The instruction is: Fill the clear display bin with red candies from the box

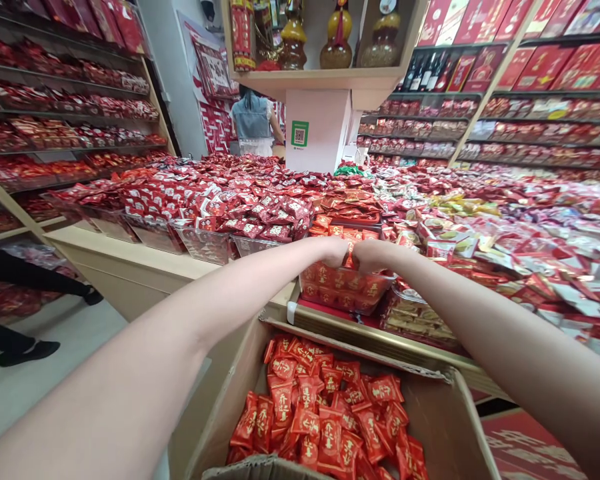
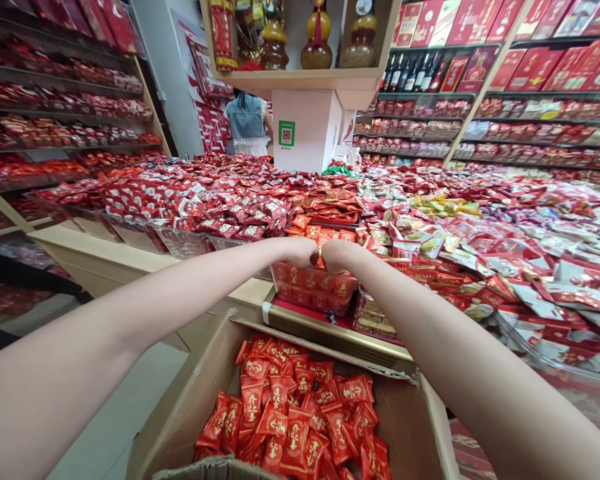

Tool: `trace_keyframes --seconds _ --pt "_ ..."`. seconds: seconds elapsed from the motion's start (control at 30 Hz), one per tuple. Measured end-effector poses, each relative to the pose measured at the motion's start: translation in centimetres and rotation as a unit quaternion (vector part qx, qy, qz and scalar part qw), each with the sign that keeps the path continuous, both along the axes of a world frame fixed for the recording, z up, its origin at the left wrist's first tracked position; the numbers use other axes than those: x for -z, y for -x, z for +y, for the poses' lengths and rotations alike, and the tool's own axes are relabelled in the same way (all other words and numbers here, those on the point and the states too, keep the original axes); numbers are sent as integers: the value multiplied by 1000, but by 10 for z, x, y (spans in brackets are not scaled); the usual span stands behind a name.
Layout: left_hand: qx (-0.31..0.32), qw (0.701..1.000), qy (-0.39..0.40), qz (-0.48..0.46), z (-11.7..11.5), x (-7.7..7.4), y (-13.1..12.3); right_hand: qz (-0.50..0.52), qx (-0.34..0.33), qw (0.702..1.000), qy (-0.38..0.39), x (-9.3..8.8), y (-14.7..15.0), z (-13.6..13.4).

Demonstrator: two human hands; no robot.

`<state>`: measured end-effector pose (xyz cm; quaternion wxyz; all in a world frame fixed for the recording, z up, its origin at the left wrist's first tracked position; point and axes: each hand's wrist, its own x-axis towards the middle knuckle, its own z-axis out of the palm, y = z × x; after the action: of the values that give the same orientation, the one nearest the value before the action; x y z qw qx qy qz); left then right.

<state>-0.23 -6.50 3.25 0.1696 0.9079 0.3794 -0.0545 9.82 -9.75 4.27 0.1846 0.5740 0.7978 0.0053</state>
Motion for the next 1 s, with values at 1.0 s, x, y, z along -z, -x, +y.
trace_keyframes --seconds 1.0 --pt "62 995 -31 66 10 -13 10 40 -9 999 11 -2 -10 -3"
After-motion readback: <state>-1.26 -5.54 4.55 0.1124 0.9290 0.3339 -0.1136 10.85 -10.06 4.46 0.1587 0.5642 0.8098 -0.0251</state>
